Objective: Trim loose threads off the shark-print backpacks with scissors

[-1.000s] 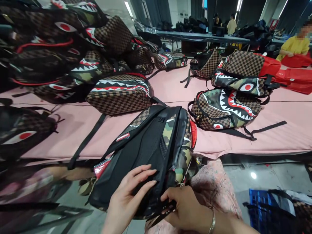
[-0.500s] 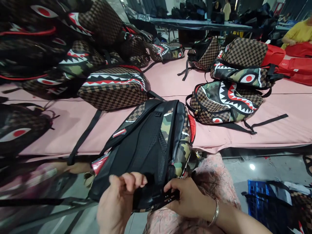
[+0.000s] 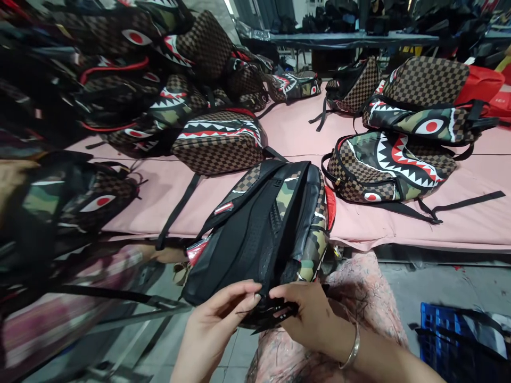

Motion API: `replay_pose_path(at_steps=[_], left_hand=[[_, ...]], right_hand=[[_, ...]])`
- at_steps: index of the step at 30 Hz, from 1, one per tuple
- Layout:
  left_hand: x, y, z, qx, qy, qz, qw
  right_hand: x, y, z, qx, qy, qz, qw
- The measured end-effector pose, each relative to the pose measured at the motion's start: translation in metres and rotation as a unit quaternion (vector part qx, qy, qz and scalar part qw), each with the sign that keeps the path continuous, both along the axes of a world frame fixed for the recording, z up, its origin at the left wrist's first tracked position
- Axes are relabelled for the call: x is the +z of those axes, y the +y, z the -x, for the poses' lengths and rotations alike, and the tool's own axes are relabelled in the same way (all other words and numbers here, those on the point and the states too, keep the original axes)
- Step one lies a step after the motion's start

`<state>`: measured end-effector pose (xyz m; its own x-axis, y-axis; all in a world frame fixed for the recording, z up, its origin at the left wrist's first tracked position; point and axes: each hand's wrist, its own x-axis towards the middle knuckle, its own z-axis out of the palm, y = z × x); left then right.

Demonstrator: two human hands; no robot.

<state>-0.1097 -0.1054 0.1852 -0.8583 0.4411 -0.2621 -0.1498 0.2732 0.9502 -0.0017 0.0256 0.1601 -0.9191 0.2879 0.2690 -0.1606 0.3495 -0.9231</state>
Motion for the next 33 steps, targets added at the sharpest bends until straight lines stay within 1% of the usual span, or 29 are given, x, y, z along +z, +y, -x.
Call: replay_pose_path(at_steps=[3,5,7,9,11,12,15,18,20,22,23,24,25,27,28,29,30,31,32,33], left_hand=[[-0.002,0.005,-0.003,0.057,0.011,-0.017,0.998],[-0.005,0.008,-0.006,0.100,0.012,-0.032,0.994],[-0.008,0.009,-0.008,0.131,0.023,-0.036,0.991],[-0.009,0.008,-0.009,0.146,0.036,-0.031,0.988],[-0.009,0.007,-0.010,0.148,0.043,-0.029,0.988],[-0.008,0.006,-0.010,0.145,0.045,-0.029,0.988],[-0.006,0.004,-0.010,0.134,0.043,-0.032,0.990],[-0.005,0.004,-0.011,0.124,0.038,-0.037,0.991],[-0.004,0.006,-0.012,0.120,0.032,-0.043,0.991],[-0.003,0.009,-0.012,0.127,0.004,-0.064,0.990],[-0.002,0.010,-0.013,0.131,-0.026,-0.081,0.988],[0.000,0.012,-0.013,0.136,-0.061,-0.102,0.984],[0.002,0.013,-0.013,0.139,-0.100,-0.124,0.977],[0.007,0.015,-0.012,0.135,-0.167,-0.162,0.963],[0.009,0.015,-0.012,0.131,-0.188,-0.176,0.957],[0.012,0.015,-0.011,0.129,-0.197,-0.187,0.954],[0.014,0.016,-0.009,0.125,-0.199,-0.194,0.953],[0.016,0.016,-0.007,0.116,-0.193,-0.195,0.955],[0.018,0.017,-0.004,0.102,-0.178,-0.187,0.961],[0.020,0.017,0.000,0.079,-0.154,-0.167,0.971]], right_hand=[[0.007,0.003,0.002,0.009,-0.023,-0.041,0.999],[0.013,0.007,0.003,0.011,-0.042,-0.055,0.998],[0.020,0.015,0.004,0.000,-0.066,-0.068,0.995],[0.028,0.024,0.006,-0.025,-0.076,-0.109,0.991],[0.037,0.032,0.011,-0.037,-0.072,-0.184,0.980],[0.042,0.035,0.013,-0.029,-0.071,-0.227,0.971],[0.055,0.037,0.021,0.020,-0.103,-0.339,0.935],[0.066,0.035,0.027,0.049,-0.128,-0.408,0.903],[0.068,0.035,0.029,0.059,-0.121,-0.426,0.895],[0.065,0.037,0.029,0.064,-0.109,-0.416,0.900],[0.062,0.038,0.027,0.059,-0.100,-0.394,0.912],[0.058,0.039,0.025,0.046,-0.089,-0.354,0.930],[0.052,0.039,0.022,0.027,-0.079,-0.296,0.952],[0.040,0.035,0.015,-0.006,-0.069,-0.142,0.987],[0.033,0.031,0.011,-0.015,-0.066,-0.070,0.995],[0.026,0.026,0.007,-0.020,-0.063,-0.018,0.998],[0.019,0.020,0.004,-0.022,-0.057,0.008,0.998],[0.012,0.013,0.001,-0.026,-0.048,0.011,0.998],[0.006,0.006,-0.001,-0.033,-0.036,-0.005,0.999],[0.001,-0.001,-0.002,-0.042,-0.028,-0.036,0.998]])
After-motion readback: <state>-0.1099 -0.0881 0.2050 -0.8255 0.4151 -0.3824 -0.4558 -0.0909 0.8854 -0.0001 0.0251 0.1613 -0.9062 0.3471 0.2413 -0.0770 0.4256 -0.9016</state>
